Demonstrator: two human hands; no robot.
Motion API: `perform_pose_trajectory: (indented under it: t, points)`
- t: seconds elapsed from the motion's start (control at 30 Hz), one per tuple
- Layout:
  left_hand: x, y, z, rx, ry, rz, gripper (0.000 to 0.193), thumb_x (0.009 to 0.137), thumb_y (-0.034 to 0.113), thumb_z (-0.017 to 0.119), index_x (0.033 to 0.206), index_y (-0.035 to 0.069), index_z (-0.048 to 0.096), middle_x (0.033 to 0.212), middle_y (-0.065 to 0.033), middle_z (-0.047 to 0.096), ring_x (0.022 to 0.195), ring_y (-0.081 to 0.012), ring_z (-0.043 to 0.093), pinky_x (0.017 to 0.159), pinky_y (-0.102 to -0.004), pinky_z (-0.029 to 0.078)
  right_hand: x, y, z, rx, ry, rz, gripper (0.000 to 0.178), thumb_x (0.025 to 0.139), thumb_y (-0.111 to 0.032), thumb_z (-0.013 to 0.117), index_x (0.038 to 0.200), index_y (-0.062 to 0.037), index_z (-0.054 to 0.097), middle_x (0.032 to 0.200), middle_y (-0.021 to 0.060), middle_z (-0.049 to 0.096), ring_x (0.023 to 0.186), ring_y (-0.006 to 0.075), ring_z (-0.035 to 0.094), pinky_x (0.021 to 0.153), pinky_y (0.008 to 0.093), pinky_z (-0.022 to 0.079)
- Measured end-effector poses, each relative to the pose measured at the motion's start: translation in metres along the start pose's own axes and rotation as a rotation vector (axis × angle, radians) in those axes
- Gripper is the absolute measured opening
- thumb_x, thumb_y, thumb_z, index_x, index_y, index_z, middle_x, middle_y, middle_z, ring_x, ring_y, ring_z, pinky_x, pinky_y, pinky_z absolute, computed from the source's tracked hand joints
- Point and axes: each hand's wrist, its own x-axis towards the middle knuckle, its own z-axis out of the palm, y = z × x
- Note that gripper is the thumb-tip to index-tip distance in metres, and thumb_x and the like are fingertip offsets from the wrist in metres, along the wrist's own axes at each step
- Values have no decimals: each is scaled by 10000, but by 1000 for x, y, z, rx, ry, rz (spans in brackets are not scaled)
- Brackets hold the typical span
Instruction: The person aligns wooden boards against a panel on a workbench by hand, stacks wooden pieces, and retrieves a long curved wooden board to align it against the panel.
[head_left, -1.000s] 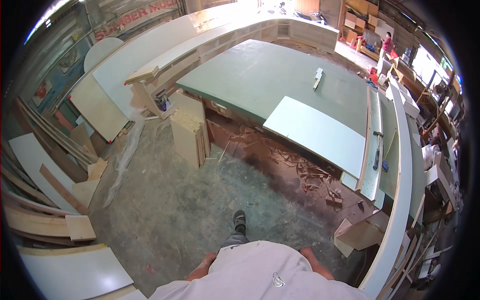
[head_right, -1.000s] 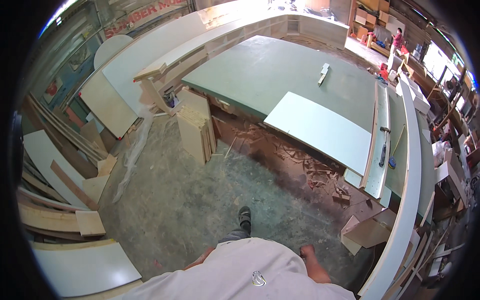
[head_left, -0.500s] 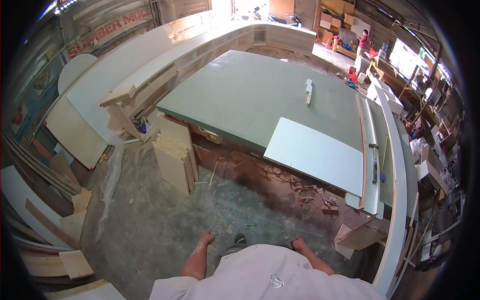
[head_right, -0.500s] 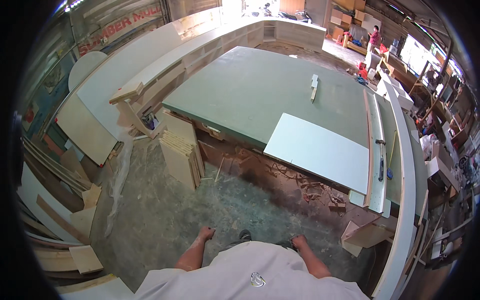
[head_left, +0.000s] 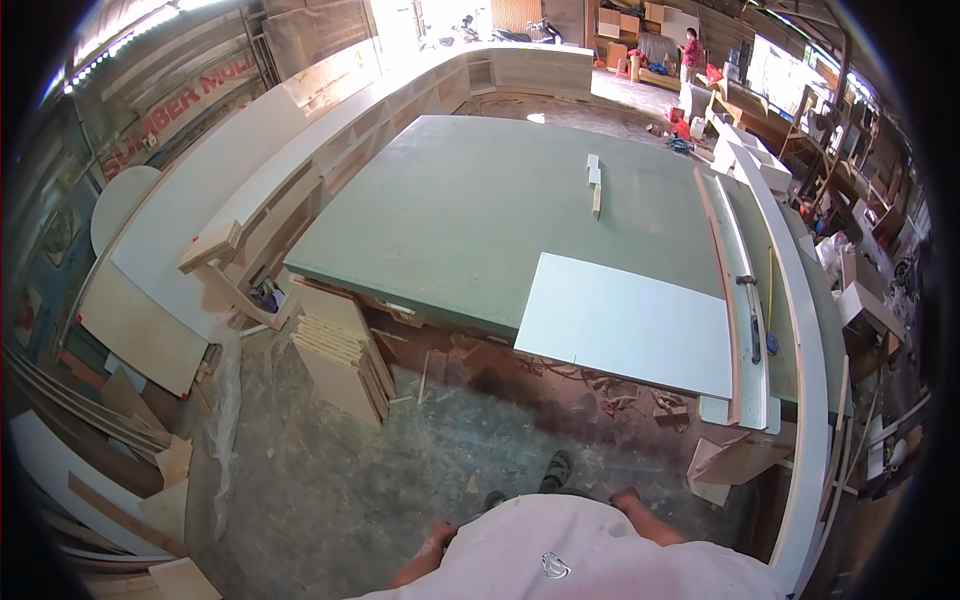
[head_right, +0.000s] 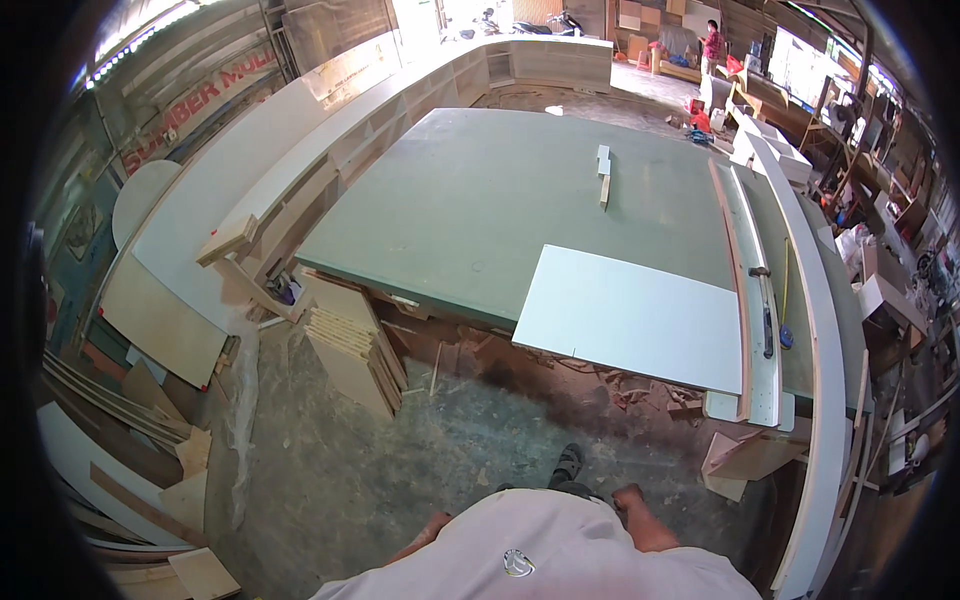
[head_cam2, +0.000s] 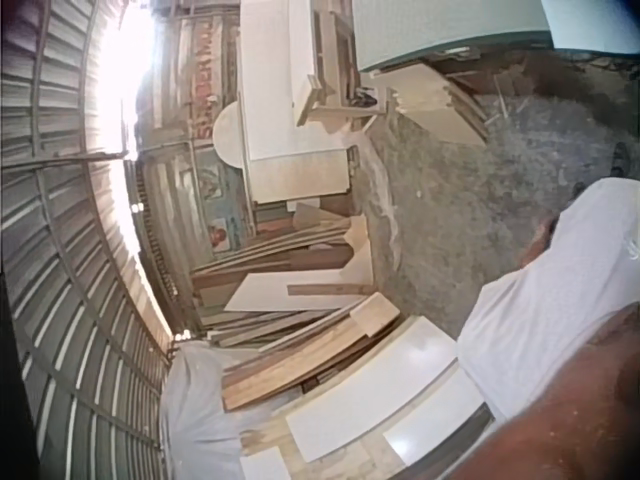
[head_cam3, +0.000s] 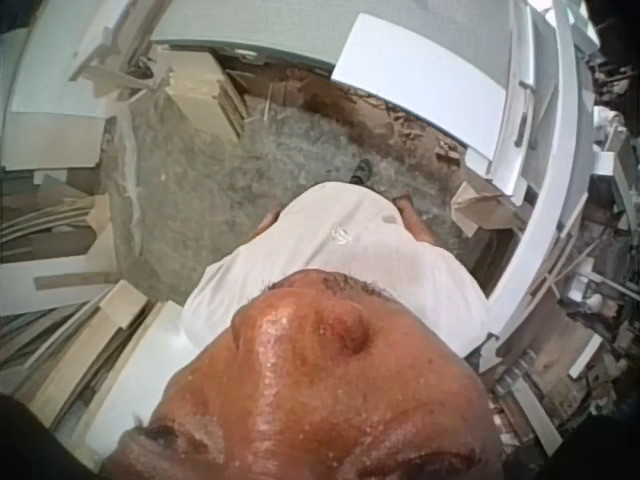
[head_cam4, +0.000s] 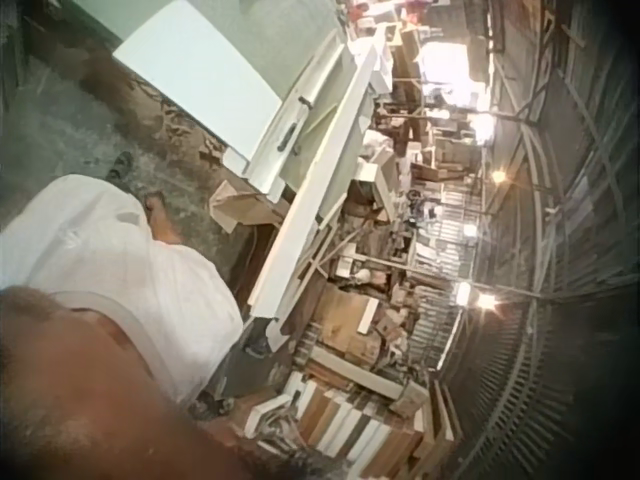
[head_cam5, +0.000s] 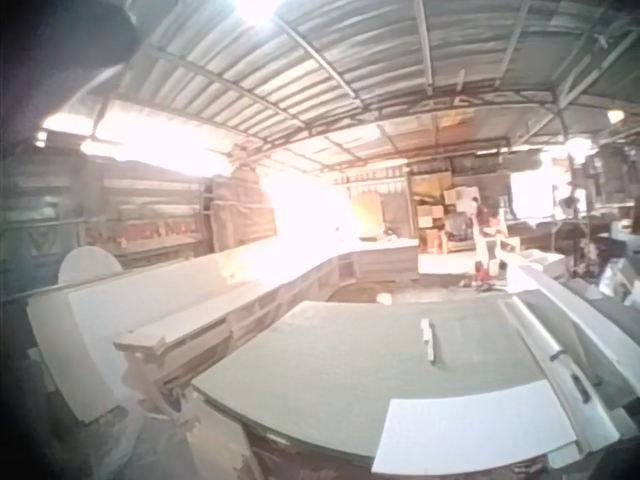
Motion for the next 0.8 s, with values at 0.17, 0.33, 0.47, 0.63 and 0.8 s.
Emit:
perform_pose_trajectory:
  t: [0.17,0.33,0.47,0.63,0.8]
  points:
    - [8,25,0,100,23,80,500,843,384,702,1030,-79,734,950,-234,753,865,-347,743,779,-458,580,19,15,-11,923,76,556,422,772,-339,739,1078,-50,770,1174,195,733,1098,379,705,937,419,567]
    - [34,111,-32,146,78,77,497,857,387,709,1001,-88,729,957,-221,753,846,-317,744,763,-454,581,62,59,-33,1026,130,479,640,712,-413,808,1083,98,702,1196,299,691,1129,395,690,948,426,561]
    - [69,197,-58,-85,6,-49,457,919,390,671,961,-62,724,929,-194,750,778,-263,742,664,-418,576,85,104,-47,313,191,90,367,790,-328,710,1079,-106,748,1132,152,739,1072,311,717,904,461,550]
    - [89,314,-82,-806,-41,85,710,964,605,607,1255,-43,608,1041,-203,704,807,-333,737,658,-409,606,84,140,-35,554,271,194,286,840,-285,651,1093,-209,761,1102,59,760,1029,257,730,880,470,543]
    - [80,416,-111,-1003,-77,112,948,943,751,510,1392,-83,475,1267,-282,588,1065,-384,686,866,-497,596,66,151,-5,1184,281,550,380,856,-273,662,1222,-181,701,1257,66,685,1152,269,658,970,464,504]
